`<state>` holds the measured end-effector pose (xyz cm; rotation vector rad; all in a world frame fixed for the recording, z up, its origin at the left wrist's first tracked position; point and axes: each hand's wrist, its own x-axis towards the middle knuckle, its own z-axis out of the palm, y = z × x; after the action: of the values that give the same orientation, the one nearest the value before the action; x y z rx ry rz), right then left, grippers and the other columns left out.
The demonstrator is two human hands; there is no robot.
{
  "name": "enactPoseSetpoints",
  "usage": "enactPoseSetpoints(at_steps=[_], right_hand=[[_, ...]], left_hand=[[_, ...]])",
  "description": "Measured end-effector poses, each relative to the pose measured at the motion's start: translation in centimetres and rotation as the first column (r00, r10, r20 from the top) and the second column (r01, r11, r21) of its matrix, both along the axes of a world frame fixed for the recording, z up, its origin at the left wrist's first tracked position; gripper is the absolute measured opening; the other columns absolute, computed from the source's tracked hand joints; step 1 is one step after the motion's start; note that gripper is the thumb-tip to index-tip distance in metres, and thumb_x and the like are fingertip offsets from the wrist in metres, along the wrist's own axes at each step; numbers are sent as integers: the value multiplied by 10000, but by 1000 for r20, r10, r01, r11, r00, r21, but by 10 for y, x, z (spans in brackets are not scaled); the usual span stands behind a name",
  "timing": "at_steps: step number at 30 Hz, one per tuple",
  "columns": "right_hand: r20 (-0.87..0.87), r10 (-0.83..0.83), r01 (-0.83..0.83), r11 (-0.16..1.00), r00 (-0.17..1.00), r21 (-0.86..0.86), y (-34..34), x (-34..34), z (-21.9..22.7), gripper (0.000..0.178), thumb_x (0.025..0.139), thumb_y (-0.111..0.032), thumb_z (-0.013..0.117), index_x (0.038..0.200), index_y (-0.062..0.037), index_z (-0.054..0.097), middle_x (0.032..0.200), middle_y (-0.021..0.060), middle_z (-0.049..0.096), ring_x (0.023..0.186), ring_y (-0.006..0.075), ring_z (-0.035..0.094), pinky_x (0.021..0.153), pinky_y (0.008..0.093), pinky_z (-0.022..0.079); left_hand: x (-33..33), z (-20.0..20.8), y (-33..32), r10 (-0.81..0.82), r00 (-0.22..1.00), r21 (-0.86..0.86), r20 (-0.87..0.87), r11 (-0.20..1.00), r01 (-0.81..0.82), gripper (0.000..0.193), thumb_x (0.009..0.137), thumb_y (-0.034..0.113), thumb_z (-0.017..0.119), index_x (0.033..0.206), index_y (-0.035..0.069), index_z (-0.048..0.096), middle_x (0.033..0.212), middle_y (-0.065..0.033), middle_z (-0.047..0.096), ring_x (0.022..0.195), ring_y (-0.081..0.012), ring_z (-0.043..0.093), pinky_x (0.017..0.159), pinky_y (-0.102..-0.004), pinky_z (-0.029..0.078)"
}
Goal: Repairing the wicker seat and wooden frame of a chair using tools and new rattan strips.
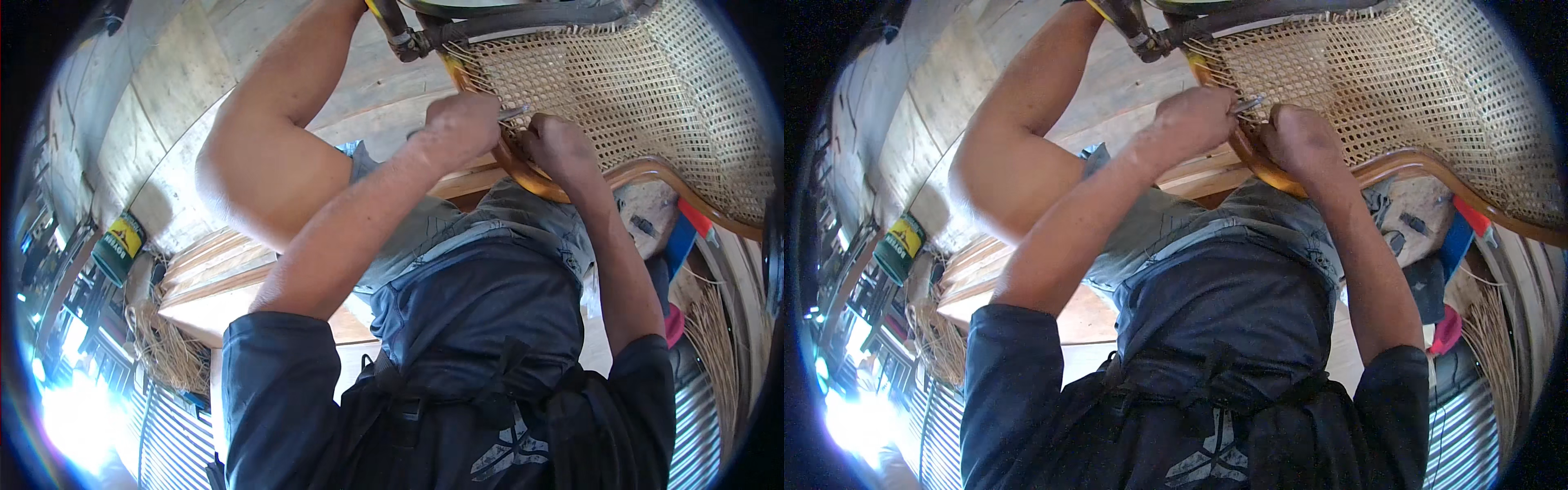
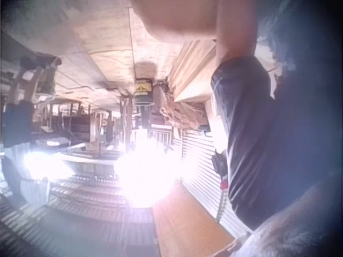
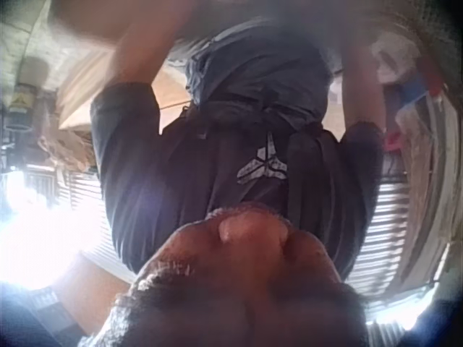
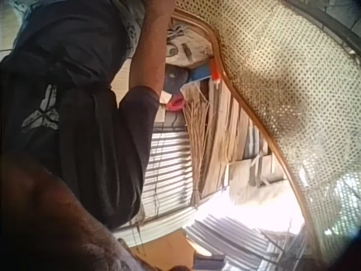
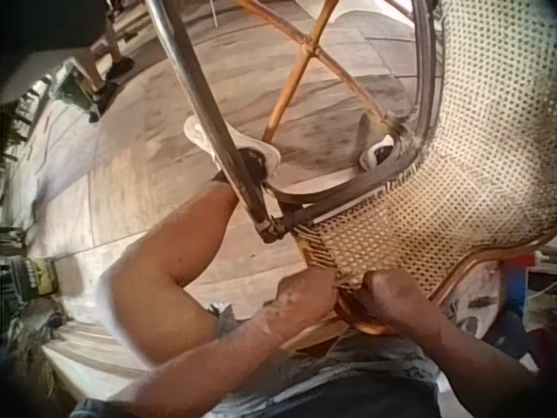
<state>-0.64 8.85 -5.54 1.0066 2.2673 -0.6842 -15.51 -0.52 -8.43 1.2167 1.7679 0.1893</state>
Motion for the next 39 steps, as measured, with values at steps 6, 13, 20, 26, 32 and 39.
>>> enactPoseSetpoints(at_steps=[6,13,20,26,32,39], right_hand=[[-118,-5,11,998,993,55,-3,6,-12,209,807,-205,579,834,-4,627,817,250,630,807,414,623,738,474,484],[-136,11,-4,999,991,50,-8,9,-12,169,815,-180,559,852,-36,639,815,218,657,804,389,649,720,471,504],[-209,-1,9,999,978,37,-9,8,-2,205,839,-228,562,845,-47,657,804,200,666,798,378,652,705,464,509],[-201,-27,22,999,979,-29,-3,12,-5,203,833,-240,587,850,-50,657,856,192,668,842,372,648,732,462,506],[-191,-6,0,999,982,-32,-1,11,-11,203,845,-237,565,922,-75,661,854,181,672,859,355,650,751,454,502],[-203,-51,45,998,978,-33,-2,11,-10,192,807,-196,551,857,-46,661,837,197,661,825,377,646,737,467,506]], left_hand=[[28,9,-24,377,926,32,7,926,-377,248,835,241,622,973,36,607,952,-179,654,873,-356,649,763,-436,516],[39,18,-33,309,926,29,-218,950,-311,289,888,337,558,993,70,599,893,-154,673,866,-346,650,739,-456,504],[21,36,-6,-95,945,-125,-314,990,58,270,872,246,513,913,37,678,858,-185,685,840,-348,673,733,-454,520],[22,57,18,-238,923,-253,-301,954,163,232,810,156,543,916,47,718,914,-165,700,878,-302,688,755,-408,531],[11,57,34,-285,930,-367,-234,911,187,293,797,184,560,1020,56,702,1007,-146,694,952,-282,675,808,-397,521],[3,47,37,-209,975,-453,-74,878,154,343,785,203,545,1066,63,682,1057,-150,679,998,-303,652,851,-424,501]])
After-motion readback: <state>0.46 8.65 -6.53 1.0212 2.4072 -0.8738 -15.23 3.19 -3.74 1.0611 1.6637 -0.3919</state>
